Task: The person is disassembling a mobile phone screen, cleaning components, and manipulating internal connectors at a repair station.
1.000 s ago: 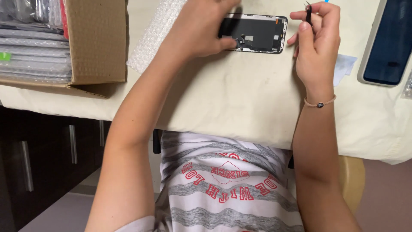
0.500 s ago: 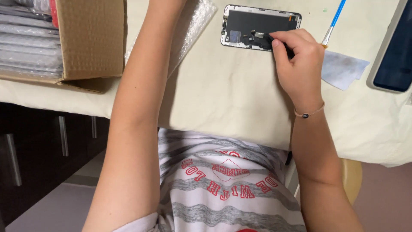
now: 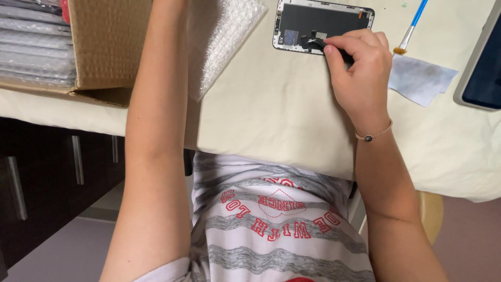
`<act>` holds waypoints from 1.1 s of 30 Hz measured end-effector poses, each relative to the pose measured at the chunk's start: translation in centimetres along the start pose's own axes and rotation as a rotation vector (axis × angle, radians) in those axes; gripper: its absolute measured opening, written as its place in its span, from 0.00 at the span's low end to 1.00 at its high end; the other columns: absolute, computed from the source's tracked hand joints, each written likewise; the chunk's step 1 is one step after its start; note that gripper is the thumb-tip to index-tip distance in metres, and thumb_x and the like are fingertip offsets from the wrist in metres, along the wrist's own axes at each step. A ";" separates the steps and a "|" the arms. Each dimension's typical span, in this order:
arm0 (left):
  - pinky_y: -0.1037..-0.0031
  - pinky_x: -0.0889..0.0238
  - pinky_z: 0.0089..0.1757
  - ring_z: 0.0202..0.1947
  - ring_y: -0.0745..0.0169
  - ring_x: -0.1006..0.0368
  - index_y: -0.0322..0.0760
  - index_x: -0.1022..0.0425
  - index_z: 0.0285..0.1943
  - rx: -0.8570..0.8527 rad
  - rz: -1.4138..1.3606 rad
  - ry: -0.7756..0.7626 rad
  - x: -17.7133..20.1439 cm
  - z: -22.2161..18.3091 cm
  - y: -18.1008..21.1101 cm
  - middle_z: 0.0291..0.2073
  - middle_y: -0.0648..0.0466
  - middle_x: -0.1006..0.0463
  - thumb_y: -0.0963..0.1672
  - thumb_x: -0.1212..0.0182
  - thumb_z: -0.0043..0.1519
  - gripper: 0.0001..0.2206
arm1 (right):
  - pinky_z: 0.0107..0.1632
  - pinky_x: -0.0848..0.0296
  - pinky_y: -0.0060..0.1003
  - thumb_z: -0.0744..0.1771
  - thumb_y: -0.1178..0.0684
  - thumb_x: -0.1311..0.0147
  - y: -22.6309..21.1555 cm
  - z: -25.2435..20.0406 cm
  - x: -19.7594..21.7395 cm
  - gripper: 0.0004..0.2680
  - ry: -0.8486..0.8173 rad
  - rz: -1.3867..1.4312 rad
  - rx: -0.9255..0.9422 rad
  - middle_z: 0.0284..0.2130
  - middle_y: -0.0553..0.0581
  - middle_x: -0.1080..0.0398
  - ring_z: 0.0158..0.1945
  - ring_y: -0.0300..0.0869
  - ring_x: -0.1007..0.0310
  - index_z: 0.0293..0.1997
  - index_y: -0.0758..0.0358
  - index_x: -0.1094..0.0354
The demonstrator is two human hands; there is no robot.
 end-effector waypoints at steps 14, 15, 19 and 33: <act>0.70 0.50 0.37 0.32 0.68 0.46 0.41 0.42 0.35 0.046 0.003 -0.291 -1.8 -0.1 -0.9 0.29 0.61 0.42 0.47 0.55 0.74 0.14 | 0.51 0.38 0.43 0.70 0.63 0.41 -0.4 0.1 -0.3 0.05 0.000 0.027 -0.036 0.40 0.58 0.29 0.45 0.50 0.35 0.50 0.65 0.20; 0.71 0.47 0.38 0.33 0.67 0.42 0.40 0.39 0.35 0.055 0.034 -0.316 -1.5 0.1 -0.9 0.30 0.60 0.37 0.47 0.56 0.74 0.13 | 0.50 0.37 0.43 0.70 0.63 0.41 -0.5 0.6 -0.3 0.05 0.015 0.034 -0.043 0.40 0.58 0.29 0.45 0.50 0.36 0.48 0.64 0.21; 0.72 0.49 0.37 0.30 0.69 0.46 0.42 0.34 0.46 0.117 -0.020 -0.379 -1.0 0.6 0.5 0.28 0.62 0.42 0.44 0.55 0.68 0.05 | 0.51 0.37 0.41 0.69 0.62 0.41 -0.9 0.9 -0.2 0.04 0.005 0.041 -0.106 0.38 0.55 0.28 0.42 0.46 0.35 0.43 0.60 0.22; 0.71 0.51 0.29 0.23 0.69 0.42 0.40 0.21 0.40 0.067 0.152 -0.500 -1.4 0.6 -0.4 0.22 0.61 0.33 0.42 0.46 0.67 0.07 | 0.39 0.33 0.31 0.69 0.62 0.42 0.2 0.5 -0.1 0.04 -0.033 0.151 -0.253 0.39 0.55 0.25 0.33 0.36 0.35 0.44 0.63 0.21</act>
Point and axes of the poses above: each hand's wrist, its own z-axis towards the middle knuckle, its own x-axis out of the back of the hand, y = z × x, the point moved 2 cm from there along z, towards the middle knuckle
